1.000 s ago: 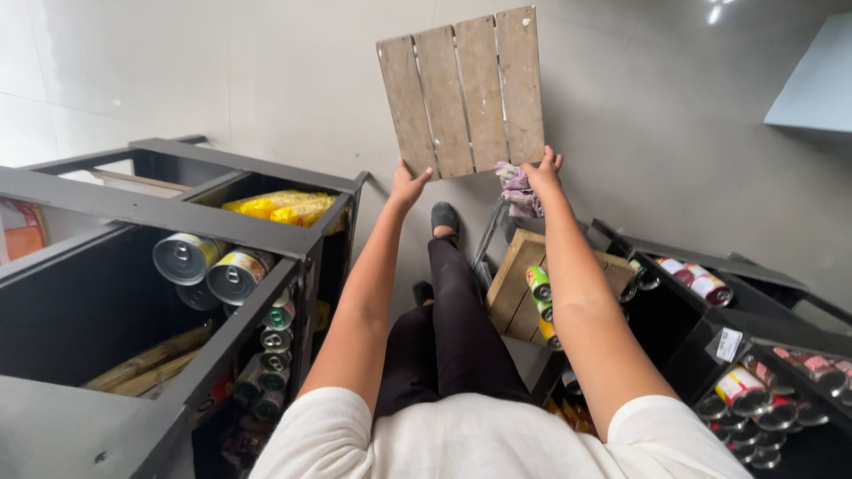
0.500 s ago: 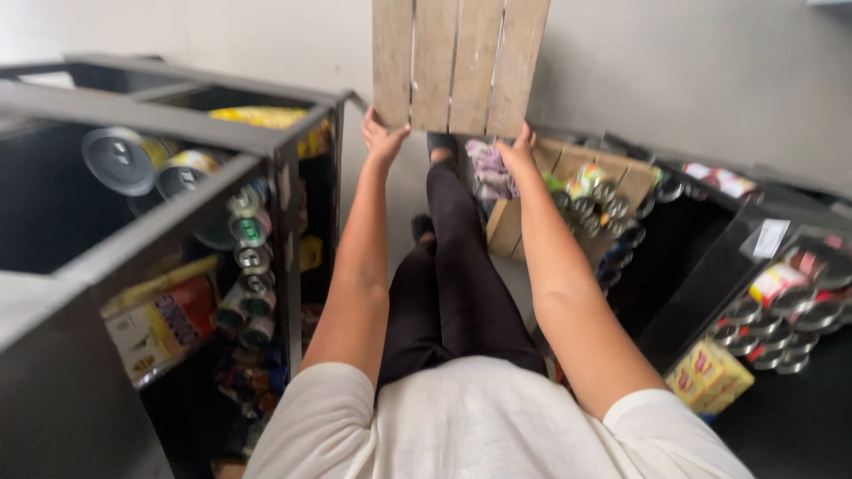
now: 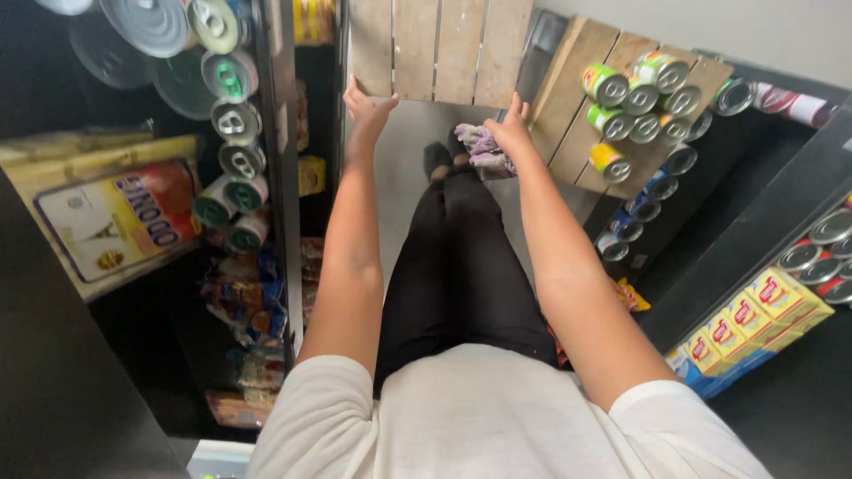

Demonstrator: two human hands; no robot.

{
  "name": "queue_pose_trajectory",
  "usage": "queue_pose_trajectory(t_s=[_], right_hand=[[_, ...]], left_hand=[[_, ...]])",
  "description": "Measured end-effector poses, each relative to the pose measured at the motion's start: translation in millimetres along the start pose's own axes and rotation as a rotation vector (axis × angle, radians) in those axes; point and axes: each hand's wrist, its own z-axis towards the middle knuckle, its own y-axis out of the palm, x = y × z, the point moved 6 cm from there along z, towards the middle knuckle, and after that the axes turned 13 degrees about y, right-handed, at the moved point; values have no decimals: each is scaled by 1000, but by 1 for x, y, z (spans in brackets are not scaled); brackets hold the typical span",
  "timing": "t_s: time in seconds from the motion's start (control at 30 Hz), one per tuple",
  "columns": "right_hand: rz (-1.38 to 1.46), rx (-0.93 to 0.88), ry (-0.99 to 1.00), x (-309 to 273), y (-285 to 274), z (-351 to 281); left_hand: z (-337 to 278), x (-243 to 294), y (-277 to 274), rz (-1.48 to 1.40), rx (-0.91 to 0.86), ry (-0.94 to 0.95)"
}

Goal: Wiping canned goods with a cloth and arranging them on store shelves.

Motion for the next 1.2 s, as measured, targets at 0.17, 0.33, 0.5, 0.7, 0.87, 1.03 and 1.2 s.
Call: queue_pose_trajectory(t_s=[0.17,0.33,0.5,0.7,0.87,1.03,1.2], right_hand=[[33,-50,53,52,47,-27],[77,-201,163,103,67,-43],[107,-285,110,99,43,-89],[659,-288,7,80,-17,-167],[942,387,11,195,-94,-150],[1085,751,167,168,-251,-197],[865,832,-68,309,-313,-77]], left_hand=[[-49,-25,-22,39,-135,-96],[-90,-19,-50,30,-317,-340],[-120,-35,-45,27,-369,-408],[-168,53,-19,82,-195,-366],[-211,181,48,78,-271,-14],[-197,255,116,-45,-430,171],[-146,259,181,-59,-389,287]])
